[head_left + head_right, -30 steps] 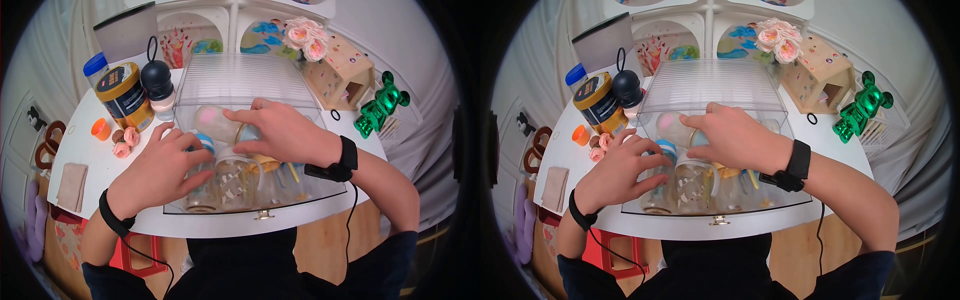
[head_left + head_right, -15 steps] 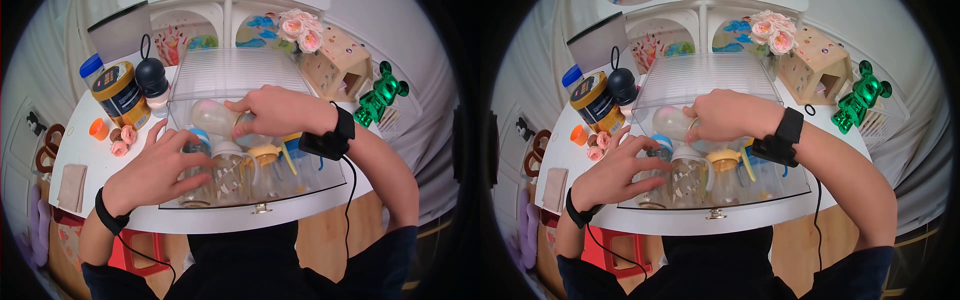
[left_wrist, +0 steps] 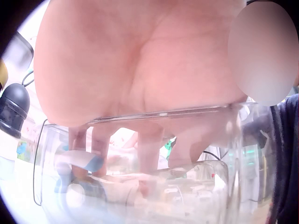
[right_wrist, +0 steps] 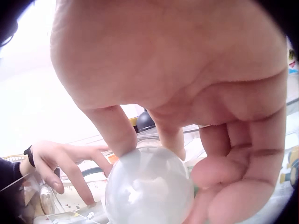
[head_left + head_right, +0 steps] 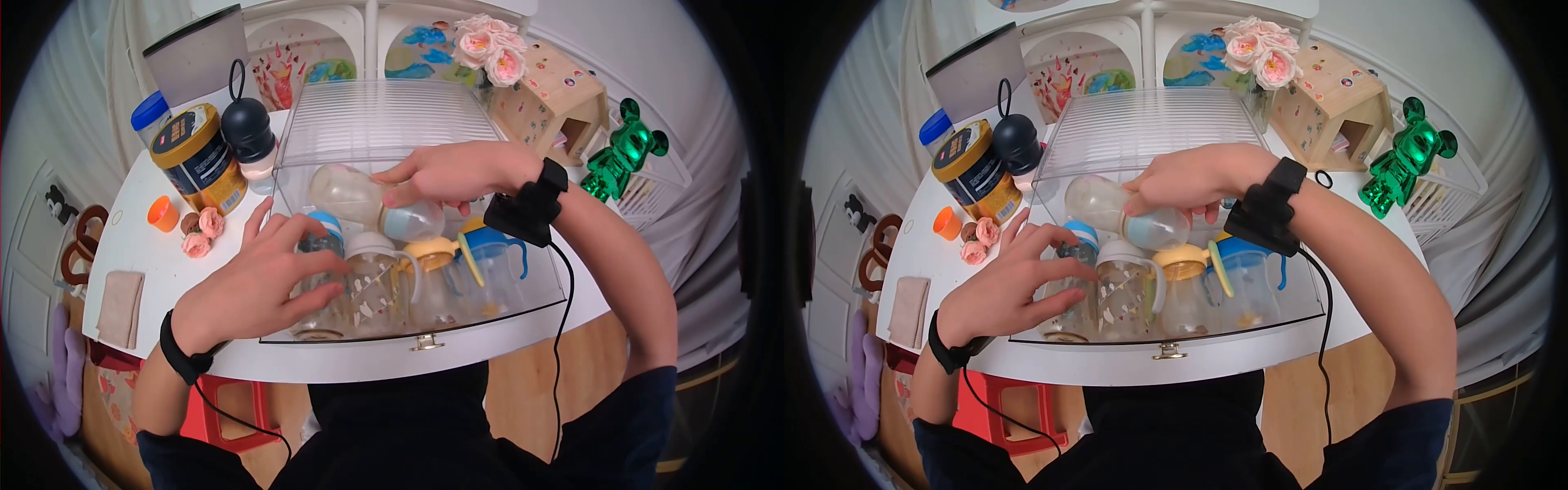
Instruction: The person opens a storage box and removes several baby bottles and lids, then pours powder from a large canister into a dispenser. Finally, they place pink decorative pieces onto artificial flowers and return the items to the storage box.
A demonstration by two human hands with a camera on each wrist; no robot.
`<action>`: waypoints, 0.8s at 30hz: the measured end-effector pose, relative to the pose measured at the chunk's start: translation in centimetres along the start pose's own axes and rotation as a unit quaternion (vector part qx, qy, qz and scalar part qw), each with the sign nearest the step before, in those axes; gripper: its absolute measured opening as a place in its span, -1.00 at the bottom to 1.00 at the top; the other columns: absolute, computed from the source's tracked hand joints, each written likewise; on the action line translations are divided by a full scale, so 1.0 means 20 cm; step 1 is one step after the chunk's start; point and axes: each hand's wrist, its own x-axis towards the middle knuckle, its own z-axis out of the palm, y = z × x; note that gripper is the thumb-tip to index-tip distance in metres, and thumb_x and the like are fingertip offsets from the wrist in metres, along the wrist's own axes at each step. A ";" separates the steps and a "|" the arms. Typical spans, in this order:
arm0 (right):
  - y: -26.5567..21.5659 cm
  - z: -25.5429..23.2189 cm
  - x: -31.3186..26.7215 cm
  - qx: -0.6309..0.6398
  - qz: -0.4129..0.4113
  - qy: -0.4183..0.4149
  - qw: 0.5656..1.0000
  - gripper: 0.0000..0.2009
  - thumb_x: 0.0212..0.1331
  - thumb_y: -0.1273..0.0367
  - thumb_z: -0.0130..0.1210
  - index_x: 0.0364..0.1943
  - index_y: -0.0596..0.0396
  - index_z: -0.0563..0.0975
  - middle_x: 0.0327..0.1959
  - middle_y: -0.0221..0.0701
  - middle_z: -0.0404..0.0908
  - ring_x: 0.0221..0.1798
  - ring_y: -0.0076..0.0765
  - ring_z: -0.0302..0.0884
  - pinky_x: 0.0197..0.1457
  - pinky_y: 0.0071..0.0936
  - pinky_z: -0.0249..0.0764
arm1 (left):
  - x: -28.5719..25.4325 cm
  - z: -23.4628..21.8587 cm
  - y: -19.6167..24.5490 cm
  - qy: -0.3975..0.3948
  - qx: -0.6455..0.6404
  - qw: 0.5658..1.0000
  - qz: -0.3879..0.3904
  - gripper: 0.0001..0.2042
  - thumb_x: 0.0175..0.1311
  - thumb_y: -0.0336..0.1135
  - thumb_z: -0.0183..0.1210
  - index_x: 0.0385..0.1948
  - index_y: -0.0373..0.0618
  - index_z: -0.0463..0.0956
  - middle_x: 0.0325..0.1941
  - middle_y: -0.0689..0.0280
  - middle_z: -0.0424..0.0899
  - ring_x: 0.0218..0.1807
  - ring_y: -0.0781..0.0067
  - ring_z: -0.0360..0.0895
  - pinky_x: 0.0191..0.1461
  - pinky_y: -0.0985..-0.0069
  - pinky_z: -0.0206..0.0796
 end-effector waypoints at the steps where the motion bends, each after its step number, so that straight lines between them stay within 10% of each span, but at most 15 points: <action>1: 0.00 0.01 0.00 0.004 -0.012 0.002 1.000 -0.40 0.62 -0.01 0.03 0.67 -0.30 0.45 -0.22 -0.38 0.71 -0.45 -0.47 0.46 -0.40 -0.45 0.48 | 0.00 0.01 0.00 0.004 -0.001 1.000 0.001 -0.77 0.54 -0.11 0.34 0.12 0.23 0.77 0.25 0.22 0.55 0.39 0.11 0.57 0.79 -0.47 -0.27; 10: 0.02 0.02 0.04 -0.004 0.024 -0.029 0.999 -0.47 0.61 -0.06 -0.16 0.38 -0.13 0.59 -0.41 -0.32 0.64 -0.47 -0.43 0.52 -0.40 -0.36 0.47 | 0.01 0.00 0.00 -0.003 -0.006 1.000 0.000 -0.78 0.49 -0.15 0.37 0.10 0.23 0.80 0.24 0.24 0.56 0.39 0.13 0.57 0.79 -0.47 -0.28; 19: -0.02 0.06 -0.04 0.021 0.058 -0.017 0.998 -0.37 0.70 -0.10 -0.11 0.74 -0.33 0.30 0.08 -0.40 0.75 -0.34 -0.47 0.67 -0.38 -0.47 0.52 | 0.00 0.00 0.01 0.013 -0.001 1.000 -0.004 -0.75 0.47 -0.16 0.39 0.12 0.24 0.80 0.28 0.25 0.59 0.42 0.13 0.56 0.79 -0.47 -0.26; 24: -0.06 0.09 -0.13 -0.026 0.052 0.040 0.998 -0.33 0.65 -0.19 -0.06 0.66 -0.20 0.40 -0.09 -0.09 0.84 -0.07 -0.03 0.84 0.04 -0.11 0.69 | 0.01 0.00 0.01 0.030 -0.024 0.999 -0.012 -0.69 0.34 -0.14 0.52 0.10 0.24 0.82 0.19 0.33 0.59 0.31 0.18 0.58 0.79 -0.42 -0.22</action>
